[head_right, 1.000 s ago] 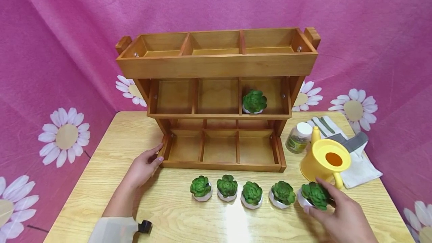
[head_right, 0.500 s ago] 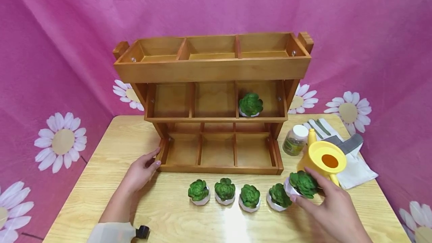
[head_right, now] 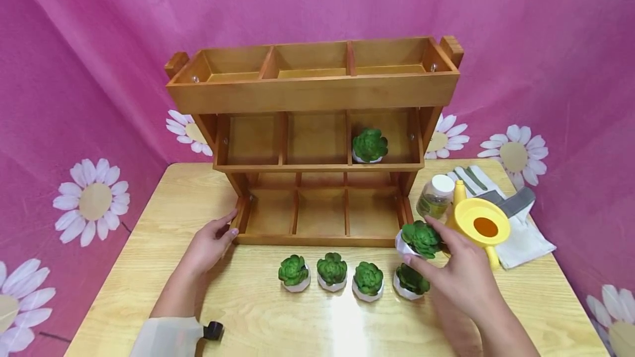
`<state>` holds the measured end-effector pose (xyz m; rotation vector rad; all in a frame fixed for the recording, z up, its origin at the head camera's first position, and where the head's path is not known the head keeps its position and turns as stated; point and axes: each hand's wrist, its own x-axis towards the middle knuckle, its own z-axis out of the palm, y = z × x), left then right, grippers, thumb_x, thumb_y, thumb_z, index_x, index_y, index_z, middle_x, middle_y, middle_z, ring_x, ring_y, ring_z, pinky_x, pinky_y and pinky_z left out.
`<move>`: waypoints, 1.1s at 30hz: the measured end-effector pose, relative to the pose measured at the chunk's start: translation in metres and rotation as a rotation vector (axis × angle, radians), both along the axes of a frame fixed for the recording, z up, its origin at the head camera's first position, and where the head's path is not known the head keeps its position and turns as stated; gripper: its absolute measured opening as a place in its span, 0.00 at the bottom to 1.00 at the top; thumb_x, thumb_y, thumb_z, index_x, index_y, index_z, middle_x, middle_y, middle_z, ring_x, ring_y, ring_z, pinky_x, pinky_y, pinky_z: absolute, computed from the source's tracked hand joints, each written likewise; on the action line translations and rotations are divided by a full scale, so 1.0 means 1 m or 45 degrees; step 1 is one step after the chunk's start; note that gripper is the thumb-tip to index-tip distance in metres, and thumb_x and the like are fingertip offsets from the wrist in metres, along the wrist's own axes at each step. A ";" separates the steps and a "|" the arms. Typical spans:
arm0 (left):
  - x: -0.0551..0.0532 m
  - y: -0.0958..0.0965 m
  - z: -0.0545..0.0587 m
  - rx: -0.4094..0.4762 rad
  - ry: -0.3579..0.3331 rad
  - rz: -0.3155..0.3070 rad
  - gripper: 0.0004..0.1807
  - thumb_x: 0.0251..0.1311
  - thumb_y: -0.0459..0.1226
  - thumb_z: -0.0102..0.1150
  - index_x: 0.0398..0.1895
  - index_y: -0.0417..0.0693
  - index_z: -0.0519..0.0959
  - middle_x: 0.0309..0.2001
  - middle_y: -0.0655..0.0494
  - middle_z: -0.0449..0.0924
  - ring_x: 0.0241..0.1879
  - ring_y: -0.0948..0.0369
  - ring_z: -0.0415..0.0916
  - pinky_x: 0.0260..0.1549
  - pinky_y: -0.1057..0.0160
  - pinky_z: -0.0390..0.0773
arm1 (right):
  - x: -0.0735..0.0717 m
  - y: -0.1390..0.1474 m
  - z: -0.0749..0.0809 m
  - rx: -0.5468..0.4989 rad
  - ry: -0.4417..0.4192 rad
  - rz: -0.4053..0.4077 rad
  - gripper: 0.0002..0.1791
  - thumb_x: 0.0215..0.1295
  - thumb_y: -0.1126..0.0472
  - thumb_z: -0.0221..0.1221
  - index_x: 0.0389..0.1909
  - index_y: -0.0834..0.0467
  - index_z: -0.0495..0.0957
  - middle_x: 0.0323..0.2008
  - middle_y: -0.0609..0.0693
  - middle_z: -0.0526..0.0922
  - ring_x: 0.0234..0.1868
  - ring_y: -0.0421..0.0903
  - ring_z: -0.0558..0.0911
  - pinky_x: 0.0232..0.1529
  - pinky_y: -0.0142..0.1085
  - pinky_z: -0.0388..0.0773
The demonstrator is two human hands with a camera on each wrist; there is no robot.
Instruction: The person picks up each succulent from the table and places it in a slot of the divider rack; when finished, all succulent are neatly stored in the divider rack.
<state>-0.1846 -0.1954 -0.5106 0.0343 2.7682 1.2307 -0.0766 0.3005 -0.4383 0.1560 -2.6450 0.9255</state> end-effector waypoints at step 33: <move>0.001 0.001 0.005 0.004 -0.005 -0.001 0.29 0.76 0.43 0.58 0.78 0.57 0.67 0.59 0.41 0.79 0.63 0.45 0.74 0.65 0.40 0.70 | -0.070 -0.059 0.060 0.048 0.080 0.210 0.44 0.51 0.48 0.80 0.69 0.57 0.76 0.49 0.59 0.87 0.41 0.53 0.88 0.40 0.51 0.84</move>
